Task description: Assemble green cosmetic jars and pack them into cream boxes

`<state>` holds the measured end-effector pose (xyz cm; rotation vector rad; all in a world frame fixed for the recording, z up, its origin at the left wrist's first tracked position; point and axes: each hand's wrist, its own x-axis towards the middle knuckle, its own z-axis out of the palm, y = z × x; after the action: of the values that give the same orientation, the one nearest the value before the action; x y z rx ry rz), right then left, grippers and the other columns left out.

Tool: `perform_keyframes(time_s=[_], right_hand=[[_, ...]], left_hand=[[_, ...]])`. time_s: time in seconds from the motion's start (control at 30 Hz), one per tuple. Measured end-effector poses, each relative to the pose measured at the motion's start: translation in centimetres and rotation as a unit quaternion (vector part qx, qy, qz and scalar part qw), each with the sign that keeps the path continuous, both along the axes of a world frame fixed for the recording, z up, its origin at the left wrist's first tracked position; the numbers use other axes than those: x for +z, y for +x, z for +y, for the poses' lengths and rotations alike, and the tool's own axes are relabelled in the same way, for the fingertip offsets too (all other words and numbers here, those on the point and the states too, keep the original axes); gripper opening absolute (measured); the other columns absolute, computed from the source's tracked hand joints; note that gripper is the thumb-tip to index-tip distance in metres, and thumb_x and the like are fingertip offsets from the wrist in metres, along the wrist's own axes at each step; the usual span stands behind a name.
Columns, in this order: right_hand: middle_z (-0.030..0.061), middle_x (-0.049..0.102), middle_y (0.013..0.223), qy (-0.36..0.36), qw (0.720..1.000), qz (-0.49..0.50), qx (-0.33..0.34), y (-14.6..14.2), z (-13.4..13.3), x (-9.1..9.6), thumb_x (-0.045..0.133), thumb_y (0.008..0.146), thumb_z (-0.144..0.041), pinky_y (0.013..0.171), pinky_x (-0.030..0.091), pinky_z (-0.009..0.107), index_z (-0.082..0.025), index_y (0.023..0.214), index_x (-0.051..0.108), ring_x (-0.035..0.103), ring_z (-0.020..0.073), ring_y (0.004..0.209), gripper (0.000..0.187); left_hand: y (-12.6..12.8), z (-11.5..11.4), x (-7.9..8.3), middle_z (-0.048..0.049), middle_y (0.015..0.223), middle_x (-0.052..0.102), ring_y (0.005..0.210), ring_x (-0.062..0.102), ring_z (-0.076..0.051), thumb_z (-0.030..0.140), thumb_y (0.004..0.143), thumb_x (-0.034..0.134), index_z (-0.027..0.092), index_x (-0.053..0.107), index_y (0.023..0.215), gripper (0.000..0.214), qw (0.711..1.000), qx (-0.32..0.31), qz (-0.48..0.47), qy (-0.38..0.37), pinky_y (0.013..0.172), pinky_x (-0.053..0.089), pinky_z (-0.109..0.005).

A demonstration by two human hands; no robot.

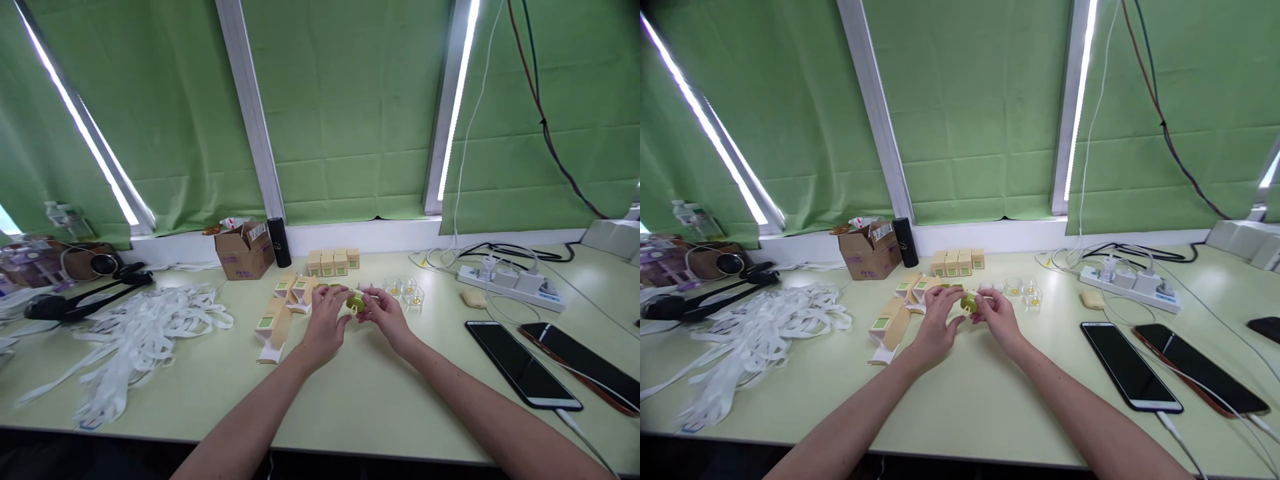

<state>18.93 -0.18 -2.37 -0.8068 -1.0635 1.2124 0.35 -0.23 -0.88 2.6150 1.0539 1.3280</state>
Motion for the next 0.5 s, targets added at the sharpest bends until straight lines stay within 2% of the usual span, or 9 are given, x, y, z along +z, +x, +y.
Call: perform_keyframes(time_s=[0.1, 0.27, 0.4, 0.5], right_hand=[[0.0021, 0.074, 0.07, 0.002, 1.0, -0.011, 0.016, -0.16, -0.1, -0.07, 0.083, 0.072, -0.066, 0.059, 0.057, 0.031, -0.019, 0.099, 0.066, 0.071, 0.0188, 0.061, 0.057], [0.0015, 0.071, 0.069, 0.026, 0.998, -0.045, 0.033, -0.24, -0.1, -0.32, 0.078, 0.076, -0.069, 0.055, 0.051, 0.028, -0.019, 0.093, 0.066, 0.068, 0.0171, 0.06, 0.054], [0.0025, 0.069, 0.075, 0.033, 0.996, -0.075, 0.028, 0.06, 0.24, -0.71, 0.07, 0.081, -0.073, 0.054, 0.049, 0.027, -0.019, 0.095, 0.066, 0.067, 0.0174, 0.063, 0.056], [0.0044, 0.07, 0.083, 0.061, 0.987, -0.151, -0.002, 0.39, 0.24, -0.85, 0.056, 0.092, -0.07, 0.054, 0.048, 0.028, -0.02, 0.105, 0.067, 0.066, 0.0181, 0.066, 0.053]], left_hand=[[0.11, -0.22, 0.05, -0.0096, 0.141, 0.056, 0.13, 0.038, -0.032, 0.002, 0.088, 0.057, 0.028, 0.06, 0.13, 0.05, 0.999, 0.006, 0.036, 0.023, 0.109, 0.042, -0.053], [0.06, -0.09, 0.02, -0.0102, 0.137, 0.057, 0.129, 0.04, -0.031, -0.002, 0.085, 0.056, 0.026, 0.062, 0.126, 0.051, 0.998, 0.014, 0.037, 0.04, 0.108, 0.044, -0.051], [0.05, 0.27, -0.12, -0.012, 0.131, 0.06, 0.126, 0.044, -0.031, 0.014, 0.092, 0.064, 0.023, 0.06, 0.129, 0.038, 0.999, 0.013, 0.019, 0.048, 0.107, 0.045, -0.051], [0.09, 0.53, -0.25, -0.0122, 0.127, 0.062, 0.124, 0.046, -0.031, 0.023, 0.096, 0.064, 0.022, 0.059, 0.132, 0.036, 0.999, 0.021, 0.003, 0.048, 0.107, 0.046, -0.05]])
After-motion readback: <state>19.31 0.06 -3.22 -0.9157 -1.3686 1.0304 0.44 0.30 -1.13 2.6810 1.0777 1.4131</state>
